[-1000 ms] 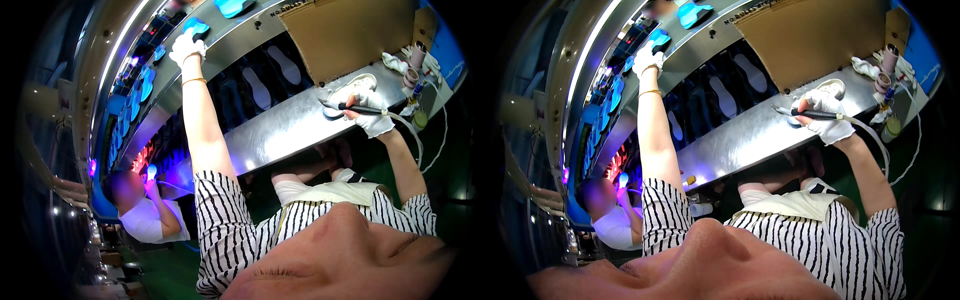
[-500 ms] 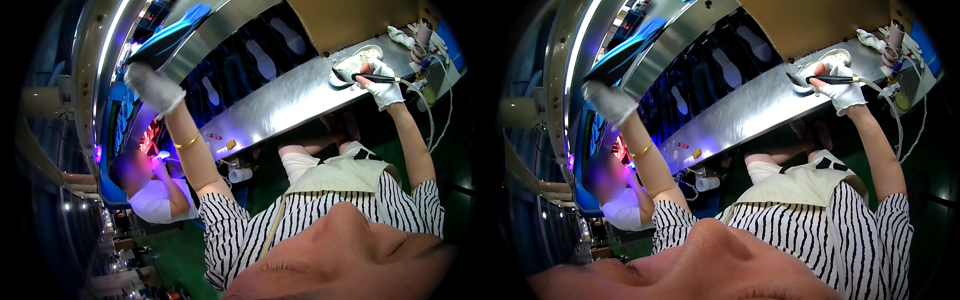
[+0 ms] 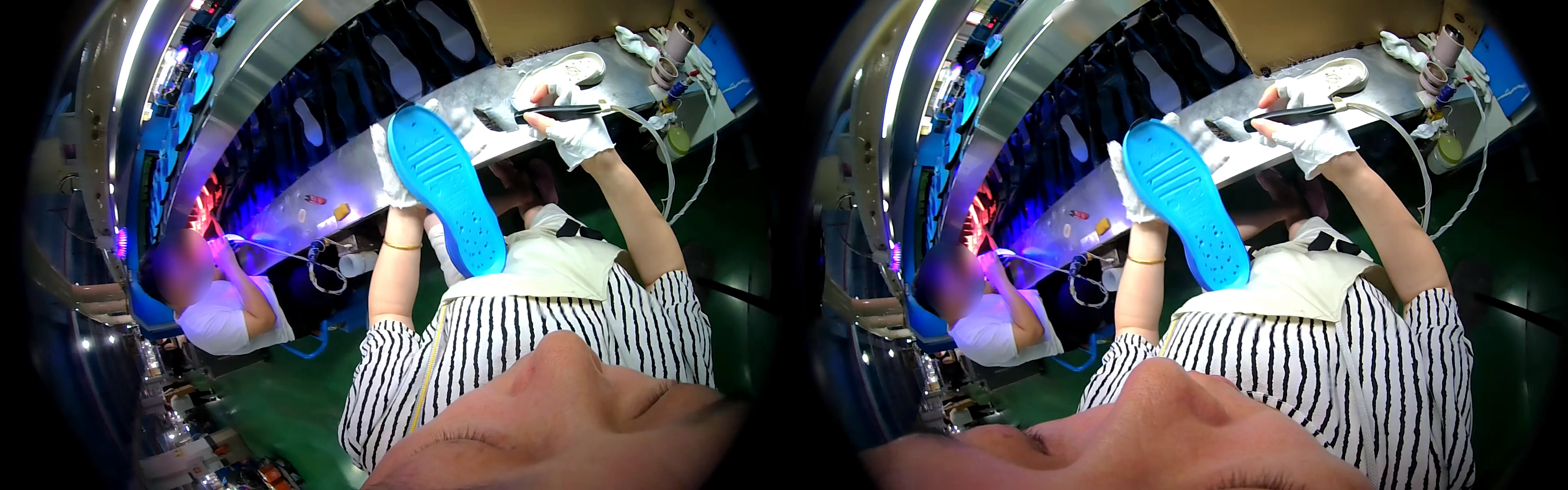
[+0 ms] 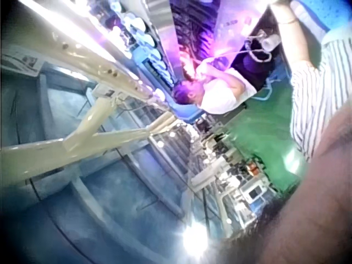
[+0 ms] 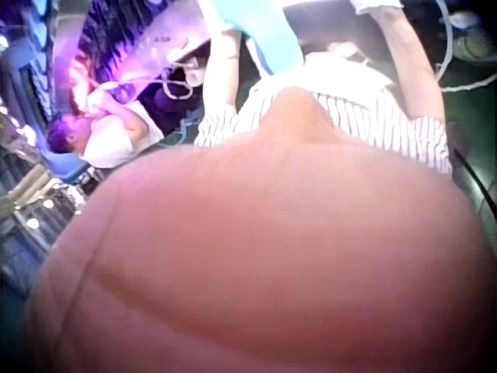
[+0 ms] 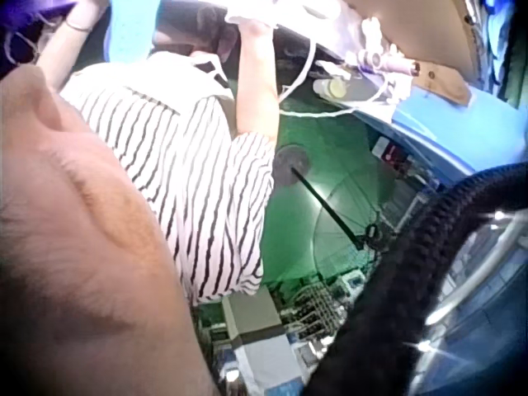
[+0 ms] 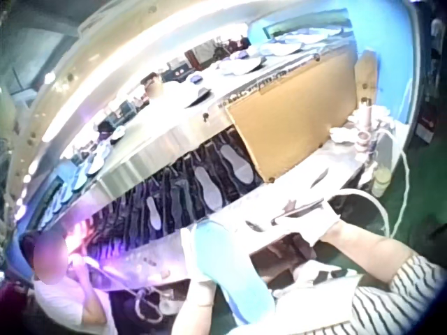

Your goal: The person applies a liquid sealant to the edges of blue shoe insoles using a fine-tipped brush, handling each insole by hand and placing them back onto a moving conveyor belt.

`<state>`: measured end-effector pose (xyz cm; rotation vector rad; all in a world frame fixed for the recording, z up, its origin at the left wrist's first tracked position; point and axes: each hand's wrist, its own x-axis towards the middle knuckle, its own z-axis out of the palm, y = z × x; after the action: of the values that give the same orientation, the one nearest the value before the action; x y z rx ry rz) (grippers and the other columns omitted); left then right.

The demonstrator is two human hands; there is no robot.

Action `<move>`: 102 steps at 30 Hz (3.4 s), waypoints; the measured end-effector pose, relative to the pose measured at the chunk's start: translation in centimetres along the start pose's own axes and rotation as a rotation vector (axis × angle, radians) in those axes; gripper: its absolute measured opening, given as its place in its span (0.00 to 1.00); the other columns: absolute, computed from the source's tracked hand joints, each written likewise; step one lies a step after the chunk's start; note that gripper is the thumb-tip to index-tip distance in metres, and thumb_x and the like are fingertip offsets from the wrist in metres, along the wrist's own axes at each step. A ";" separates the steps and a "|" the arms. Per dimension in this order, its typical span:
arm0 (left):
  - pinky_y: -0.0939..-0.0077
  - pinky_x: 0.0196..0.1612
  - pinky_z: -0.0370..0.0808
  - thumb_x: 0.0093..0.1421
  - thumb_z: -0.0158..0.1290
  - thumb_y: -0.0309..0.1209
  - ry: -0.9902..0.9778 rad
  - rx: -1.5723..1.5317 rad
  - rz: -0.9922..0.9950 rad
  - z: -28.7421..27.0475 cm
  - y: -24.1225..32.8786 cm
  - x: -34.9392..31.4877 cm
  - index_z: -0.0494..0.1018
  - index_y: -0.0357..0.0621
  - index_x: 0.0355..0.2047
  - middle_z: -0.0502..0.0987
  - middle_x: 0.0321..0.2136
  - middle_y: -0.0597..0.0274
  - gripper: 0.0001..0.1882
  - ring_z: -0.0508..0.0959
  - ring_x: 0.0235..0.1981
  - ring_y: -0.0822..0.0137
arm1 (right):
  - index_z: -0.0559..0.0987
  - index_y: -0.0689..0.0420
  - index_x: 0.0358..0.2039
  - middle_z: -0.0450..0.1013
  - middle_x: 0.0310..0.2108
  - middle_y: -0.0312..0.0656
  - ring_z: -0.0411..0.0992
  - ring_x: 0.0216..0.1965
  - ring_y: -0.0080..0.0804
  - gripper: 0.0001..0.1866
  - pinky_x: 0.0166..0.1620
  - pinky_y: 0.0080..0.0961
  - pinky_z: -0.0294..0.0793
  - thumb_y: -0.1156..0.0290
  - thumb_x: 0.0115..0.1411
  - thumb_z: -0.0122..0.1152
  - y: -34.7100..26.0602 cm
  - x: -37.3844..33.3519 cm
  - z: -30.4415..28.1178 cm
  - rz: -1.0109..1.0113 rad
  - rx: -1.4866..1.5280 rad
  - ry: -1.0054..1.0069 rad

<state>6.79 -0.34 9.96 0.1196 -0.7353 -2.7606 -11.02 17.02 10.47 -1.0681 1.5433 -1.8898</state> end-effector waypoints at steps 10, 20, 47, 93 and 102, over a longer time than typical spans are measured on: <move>0.52 0.49 0.71 0.50 0.34 0.71 0.044 -0.173 0.165 0.6 -4.4 0.4 0.57 0.42 0.56 0.68 0.47 0.45 0.48 0.72 0.45 0.49 | 0.70 0.59 0.33 0.71 0.27 0.37 0.71 0.28 0.19 0.12 0.33 0.15 0.71 0.76 0.50 0.64 0.8 3.0 3.3 -0.227 -0.021 -0.020; 0.64 0.54 0.67 0.56 0.36 0.64 0.134 -0.015 0.335 -0.4 -6.2 1.7 0.55 0.47 0.58 0.63 0.52 0.53 0.40 0.67 0.50 0.57 | 0.69 0.59 0.34 0.71 0.26 0.37 0.71 0.26 0.19 0.11 0.31 0.16 0.71 0.80 0.51 0.60 -0.7 1.6 5.9 -0.210 -0.067 -0.211; 0.63 0.53 0.67 0.53 0.34 0.67 0.320 0.265 0.028 -1.9 -7.8 -0.8 0.53 0.44 0.58 0.66 0.50 0.54 0.44 0.69 0.49 0.59 | 0.71 0.62 0.27 0.72 0.29 0.42 0.72 0.26 0.22 0.07 0.32 0.17 0.72 0.81 0.50 0.60 1.7 -4.1 3.0 0.087 0.071 -0.273; 0.70 0.44 0.75 0.47 0.44 0.68 -0.140 0.808 0.004 -1.6 2.1 7.3 0.61 0.39 0.54 0.71 0.46 0.55 0.47 0.74 0.42 0.65 | 0.74 0.60 0.25 0.73 0.33 0.39 0.71 0.33 0.27 0.08 0.39 0.21 0.71 0.82 0.42 0.59 1.2 -0.4 1.7 0.208 0.065 -0.424; 0.66 0.44 0.75 0.45 0.43 0.71 0.117 0.990 -0.132 0.2 2.3 8.4 0.62 0.42 0.55 0.71 0.47 0.51 0.49 0.75 0.44 0.60 | 0.73 0.60 0.22 0.72 0.30 0.39 0.70 0.31 0.26 0.07 0.35 0.22 0.71 0.84 0.40 0.57 0.9 1.2 2.2 0.105 -0.041 -0.552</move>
<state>-0.67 -4.56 11.26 0.5231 -2.0193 -2.1934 -10.11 14.56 10.08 -1.3552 1.2865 -1.3414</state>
